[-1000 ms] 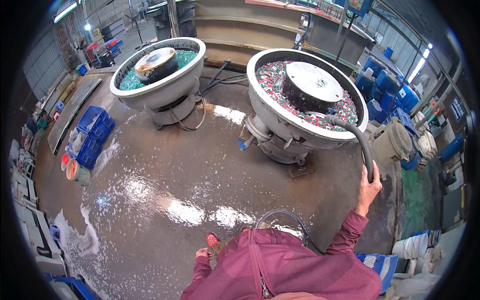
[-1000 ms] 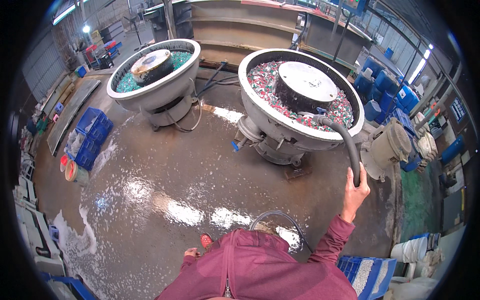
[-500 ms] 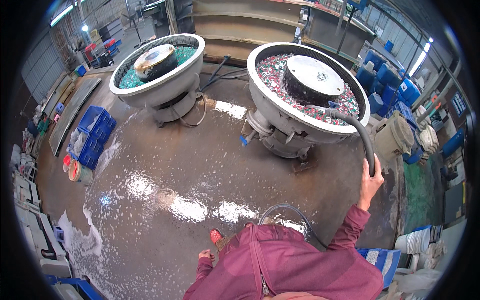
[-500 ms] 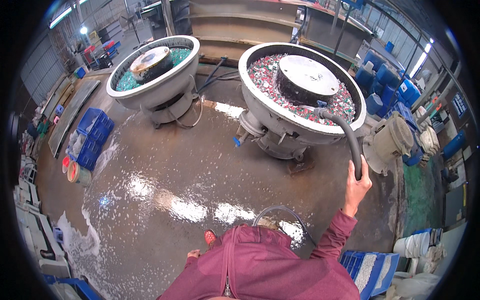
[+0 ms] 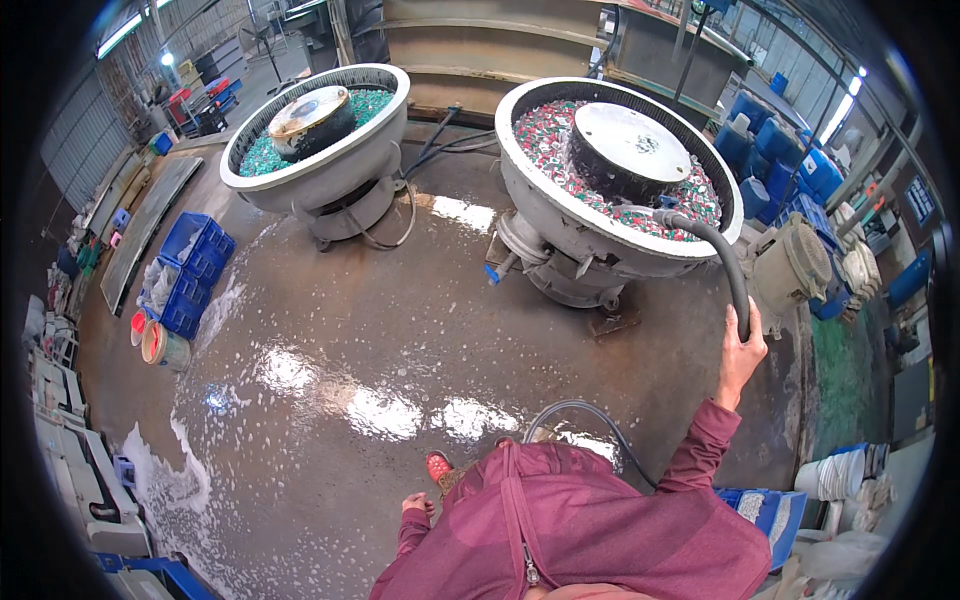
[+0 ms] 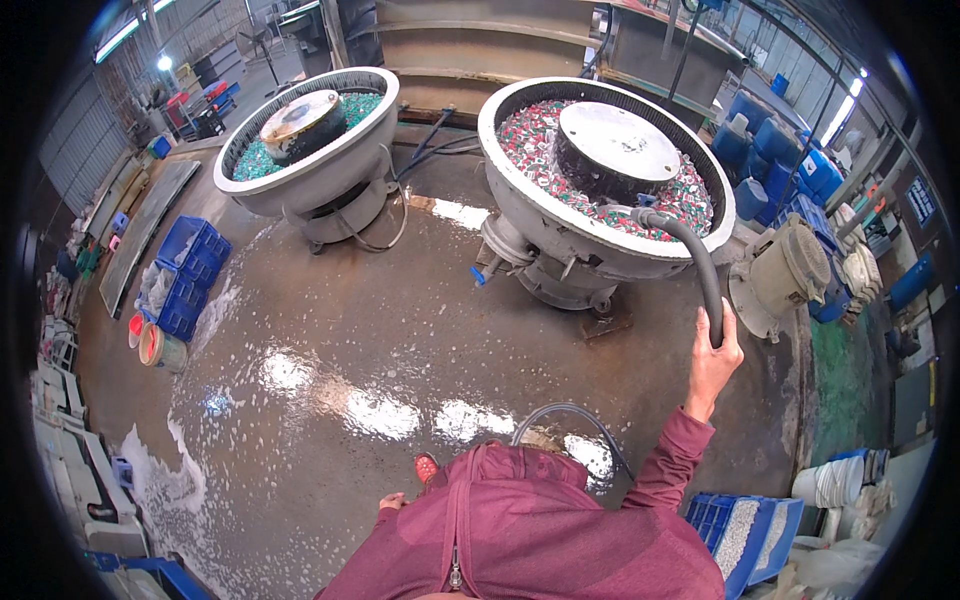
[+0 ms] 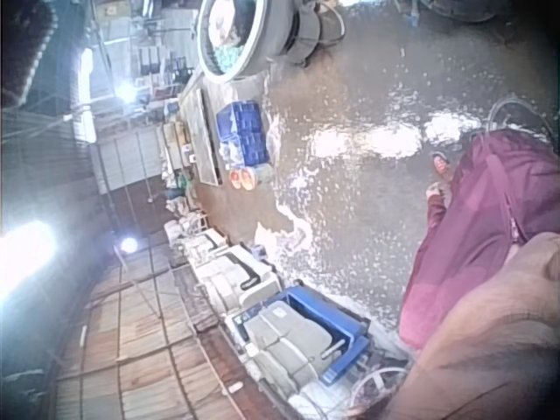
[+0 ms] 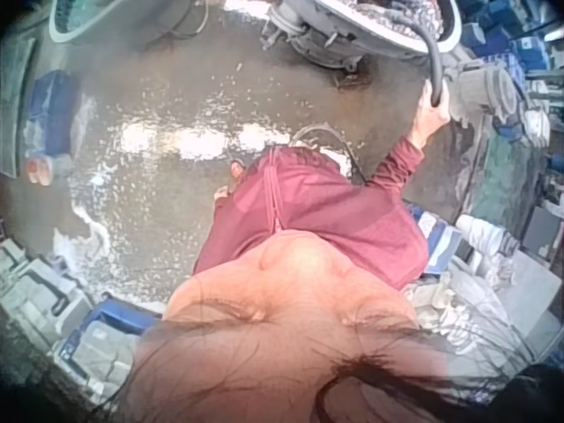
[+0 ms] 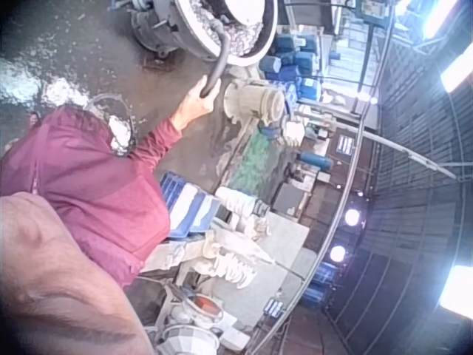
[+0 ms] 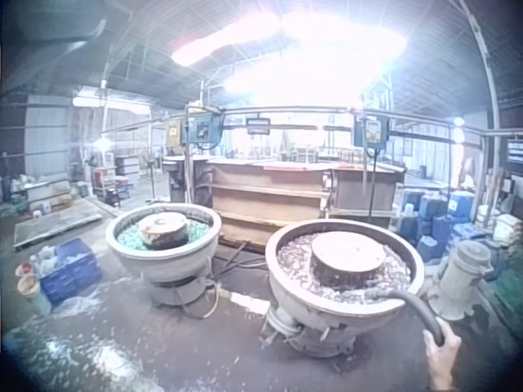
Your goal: The person uses a high-pressure water hose to spray water into two large rotating industrial drums filled with colorful plastic pellets. They move around the drums, directing the water stream into the rotating contents and then spray the surrounding floor area.
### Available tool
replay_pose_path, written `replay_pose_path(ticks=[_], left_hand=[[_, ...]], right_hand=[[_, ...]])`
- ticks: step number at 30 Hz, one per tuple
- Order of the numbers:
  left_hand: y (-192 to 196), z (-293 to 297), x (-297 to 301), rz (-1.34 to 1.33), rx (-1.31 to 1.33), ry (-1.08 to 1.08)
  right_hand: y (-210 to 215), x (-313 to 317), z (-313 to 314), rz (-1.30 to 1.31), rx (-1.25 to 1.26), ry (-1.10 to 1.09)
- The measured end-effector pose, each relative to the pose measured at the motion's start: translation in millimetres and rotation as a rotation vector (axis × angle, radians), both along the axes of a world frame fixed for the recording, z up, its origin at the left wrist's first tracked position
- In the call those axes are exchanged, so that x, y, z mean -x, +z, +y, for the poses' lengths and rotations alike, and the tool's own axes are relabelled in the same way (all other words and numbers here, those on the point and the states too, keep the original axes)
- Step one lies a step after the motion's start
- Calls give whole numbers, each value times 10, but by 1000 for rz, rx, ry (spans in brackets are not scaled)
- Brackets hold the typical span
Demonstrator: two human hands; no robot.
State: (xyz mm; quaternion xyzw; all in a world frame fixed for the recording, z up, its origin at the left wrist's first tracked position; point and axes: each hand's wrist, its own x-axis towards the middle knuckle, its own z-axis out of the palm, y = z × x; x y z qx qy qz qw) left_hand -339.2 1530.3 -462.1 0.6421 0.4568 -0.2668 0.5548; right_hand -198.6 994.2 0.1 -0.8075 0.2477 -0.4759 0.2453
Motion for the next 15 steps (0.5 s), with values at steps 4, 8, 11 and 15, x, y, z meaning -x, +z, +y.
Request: replay_pose_path(ticks=[4, 8, 11, 15], left_hand=[[107, 15, 13, -13, -15, -31], [225, 34, -13, -14, -30, -36], [83, 129, 10, 4, -8, 7], [-74, 186, 20, 11, 4, 21]], right_hand=[[-11, 18, 5, -36, 33, -3], [-38, 62, -35, -21, -9, -30], [-29, 75, -31, -21, 4, -27], [-83, 64, -86, -72, 108, -11]])
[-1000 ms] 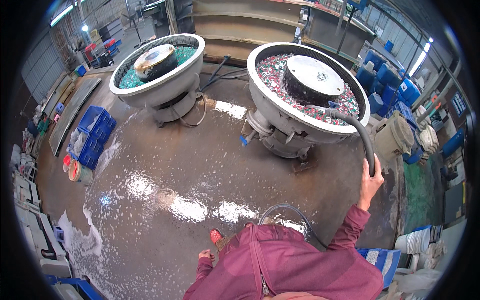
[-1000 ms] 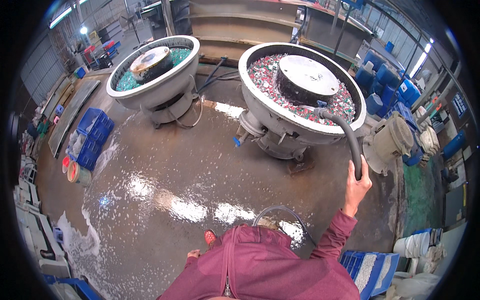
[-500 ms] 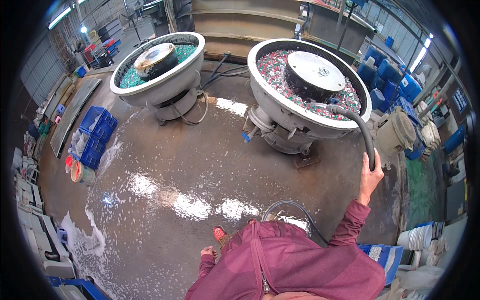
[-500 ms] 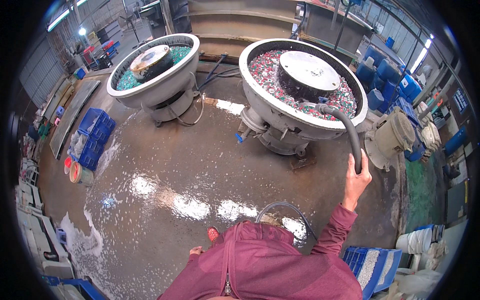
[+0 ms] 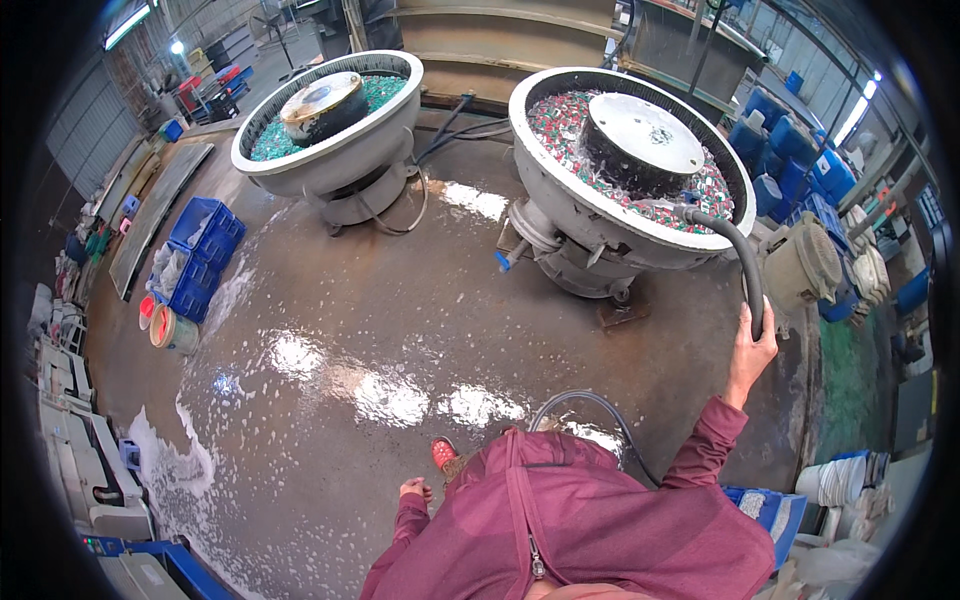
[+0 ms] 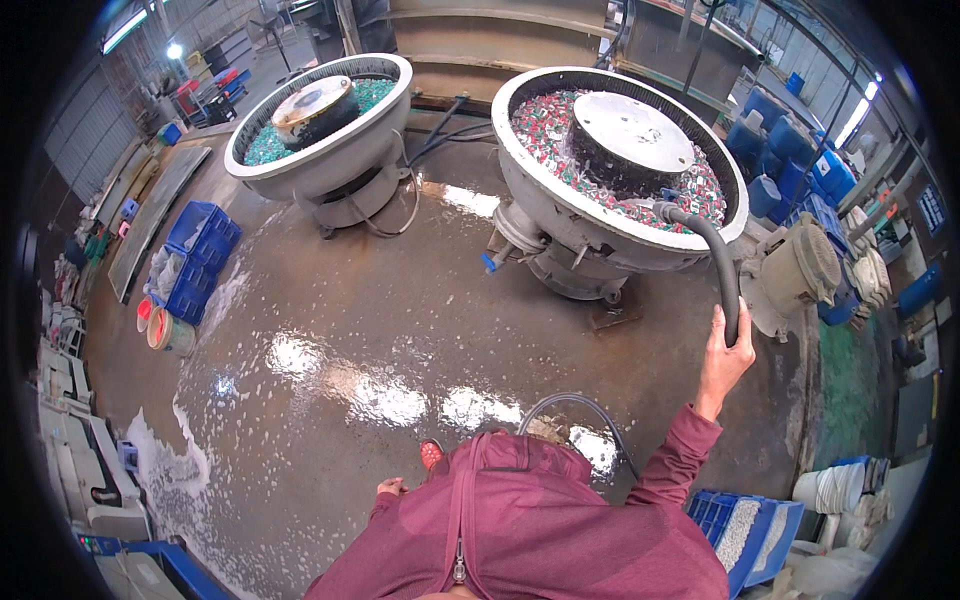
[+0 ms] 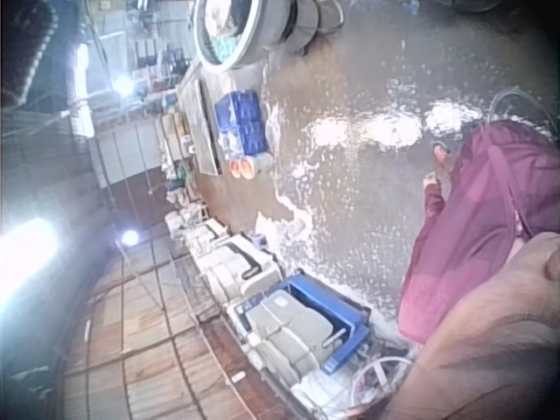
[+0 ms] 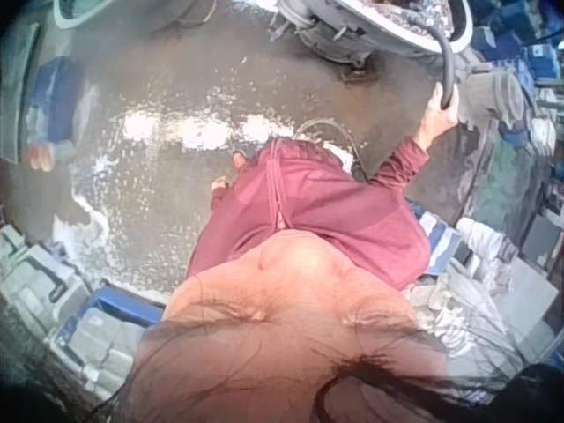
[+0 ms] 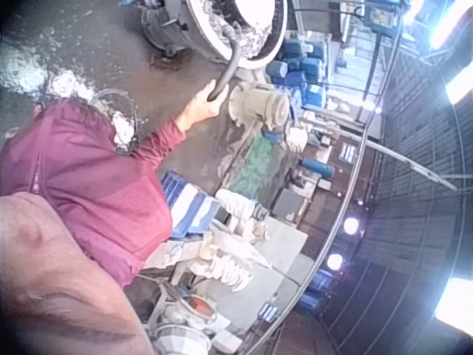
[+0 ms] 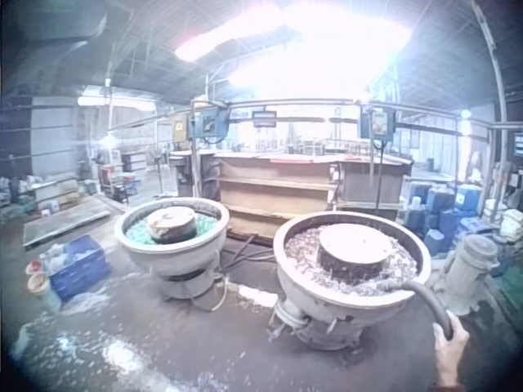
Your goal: The person uses a high-pressure water hose to spray water into two large rotating industrial drums filled with colorful plastic pellets. They move around the drums, directing the water stream into the rotating contents and then spray the surrounding floor area.
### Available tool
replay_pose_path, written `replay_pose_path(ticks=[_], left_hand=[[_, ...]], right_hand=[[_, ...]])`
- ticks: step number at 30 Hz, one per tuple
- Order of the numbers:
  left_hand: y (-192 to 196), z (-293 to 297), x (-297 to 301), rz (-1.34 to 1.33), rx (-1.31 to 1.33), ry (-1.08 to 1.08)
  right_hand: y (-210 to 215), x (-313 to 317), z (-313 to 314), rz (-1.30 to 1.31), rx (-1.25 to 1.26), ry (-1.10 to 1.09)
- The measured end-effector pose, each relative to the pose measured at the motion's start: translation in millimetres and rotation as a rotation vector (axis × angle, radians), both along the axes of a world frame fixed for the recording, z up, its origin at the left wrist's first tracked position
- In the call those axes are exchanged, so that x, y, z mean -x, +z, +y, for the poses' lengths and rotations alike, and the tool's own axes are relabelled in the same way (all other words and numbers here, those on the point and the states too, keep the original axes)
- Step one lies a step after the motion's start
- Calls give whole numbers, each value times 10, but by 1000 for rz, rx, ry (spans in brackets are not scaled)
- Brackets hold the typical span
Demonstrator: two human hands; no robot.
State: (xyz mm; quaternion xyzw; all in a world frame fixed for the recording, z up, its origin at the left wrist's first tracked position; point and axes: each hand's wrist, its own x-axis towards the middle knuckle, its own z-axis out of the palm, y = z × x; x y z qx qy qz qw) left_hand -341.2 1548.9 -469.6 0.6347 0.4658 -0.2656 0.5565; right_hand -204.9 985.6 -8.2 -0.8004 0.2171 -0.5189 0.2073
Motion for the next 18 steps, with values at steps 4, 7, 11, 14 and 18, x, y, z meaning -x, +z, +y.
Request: replay_pose_path(ticks=[4, 7, 11, 14, 18], left_hand=[[9, -27, -5, -3, 8, 7], [13, -32, 17, -8, 11, 13], [-1, -34, 43, -10, 13, 11], [12, -36, 61, 6, 2, 13], [-8, -28, 128, 11, -32, 11]], right_hand=[[40, 30, 27, 26, -56, 6], [40, 41, 21, 35, -89, 6], [59, 37, 33, 39, -105, 4], [26, 39, 0, 29, -103, 15], [44, 44, 15, 57, -173, 23]])
